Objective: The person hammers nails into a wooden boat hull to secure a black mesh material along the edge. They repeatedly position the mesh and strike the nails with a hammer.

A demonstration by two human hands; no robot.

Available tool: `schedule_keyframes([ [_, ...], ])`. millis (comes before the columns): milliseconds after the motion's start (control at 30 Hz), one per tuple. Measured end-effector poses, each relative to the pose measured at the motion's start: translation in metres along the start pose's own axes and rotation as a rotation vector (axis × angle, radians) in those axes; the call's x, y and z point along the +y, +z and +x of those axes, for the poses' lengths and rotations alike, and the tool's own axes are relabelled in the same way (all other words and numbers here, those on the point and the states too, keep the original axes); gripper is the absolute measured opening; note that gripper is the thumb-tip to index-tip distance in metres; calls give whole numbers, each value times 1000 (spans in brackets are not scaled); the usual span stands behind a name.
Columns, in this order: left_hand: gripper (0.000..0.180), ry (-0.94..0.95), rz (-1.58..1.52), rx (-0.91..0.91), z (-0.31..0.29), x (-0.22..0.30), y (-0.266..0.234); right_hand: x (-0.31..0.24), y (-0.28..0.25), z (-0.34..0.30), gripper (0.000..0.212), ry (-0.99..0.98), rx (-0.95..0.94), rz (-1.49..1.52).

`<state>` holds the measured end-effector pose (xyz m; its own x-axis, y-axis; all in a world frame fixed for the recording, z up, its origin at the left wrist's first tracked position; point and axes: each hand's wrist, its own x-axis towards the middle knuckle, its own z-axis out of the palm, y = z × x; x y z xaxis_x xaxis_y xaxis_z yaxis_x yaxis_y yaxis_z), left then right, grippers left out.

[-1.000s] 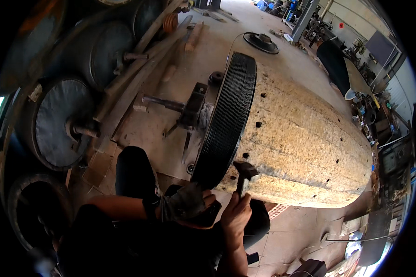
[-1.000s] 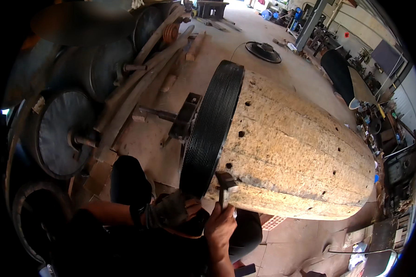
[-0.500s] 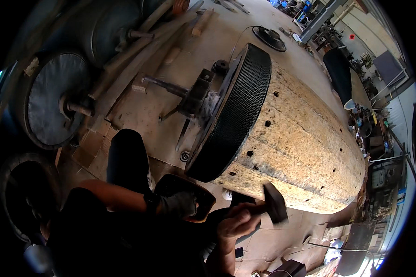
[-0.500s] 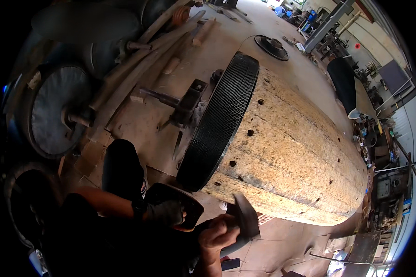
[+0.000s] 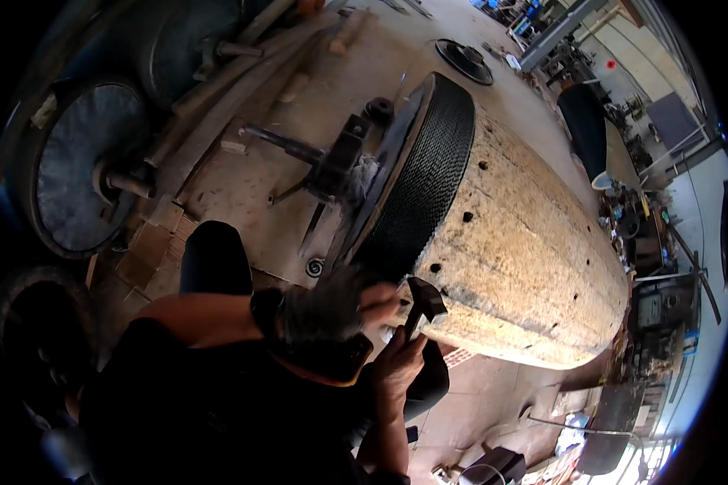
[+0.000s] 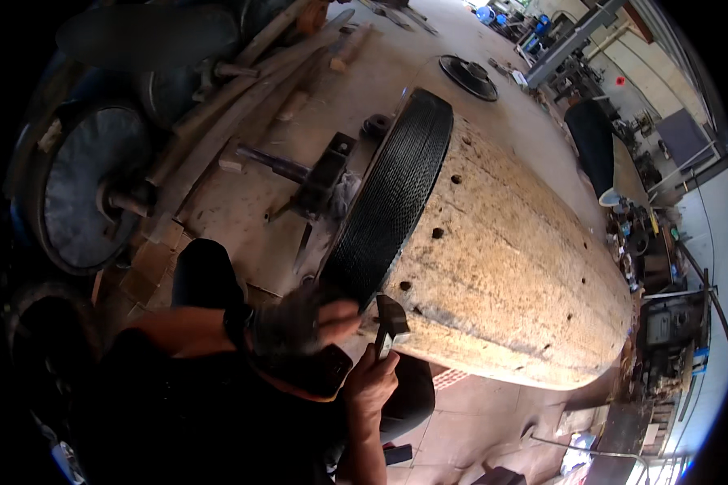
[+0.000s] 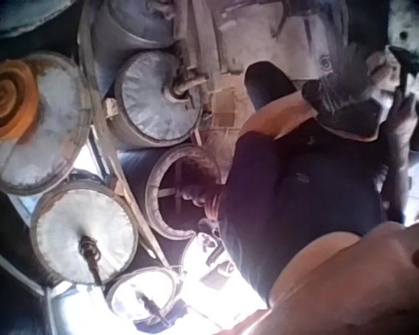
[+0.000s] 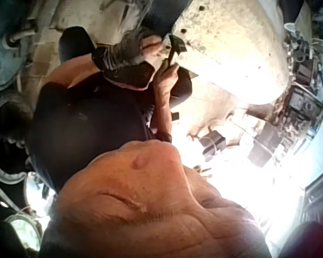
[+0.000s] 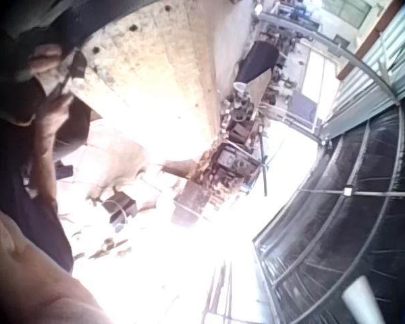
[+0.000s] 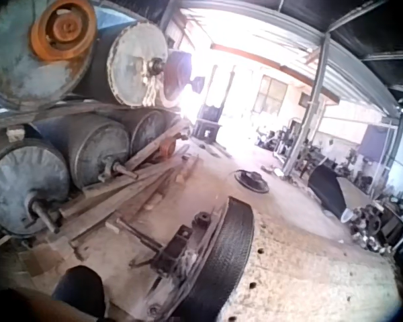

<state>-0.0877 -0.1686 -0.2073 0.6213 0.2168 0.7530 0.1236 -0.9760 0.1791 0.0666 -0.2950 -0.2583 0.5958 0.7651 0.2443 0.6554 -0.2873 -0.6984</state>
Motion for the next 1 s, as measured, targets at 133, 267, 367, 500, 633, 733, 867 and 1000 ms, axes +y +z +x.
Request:
schedule_keyframes([
  [133,34,71,324,295,56,-38,-2,9,-8,-26,28,-123,153,266],
  [267,29,-17,363,254,78,-57,7,22,-6,-24,19,-264,214,-44],
  [367,26,35,424,325,85,-59,8,13,6,-3,17,-63,11,-24],
  [500,17,19,466,361,86,-60,12,6,-6,-24,22,-197,269,403],
  [633,20,-26,372,307,85,-60,12,5,-5,1,17,-408,213,-109],
  [733,25,-58,390,334,87,-56,12,8,-5,-13,12,-32,9,113],
  [867,14,-63,464,347,87,-61,14,18,0,-25,13,-210,234,312],
  [1000,24,-135,303,286,84,-70,18,-11,-9,4,19,-68,66,179],
])
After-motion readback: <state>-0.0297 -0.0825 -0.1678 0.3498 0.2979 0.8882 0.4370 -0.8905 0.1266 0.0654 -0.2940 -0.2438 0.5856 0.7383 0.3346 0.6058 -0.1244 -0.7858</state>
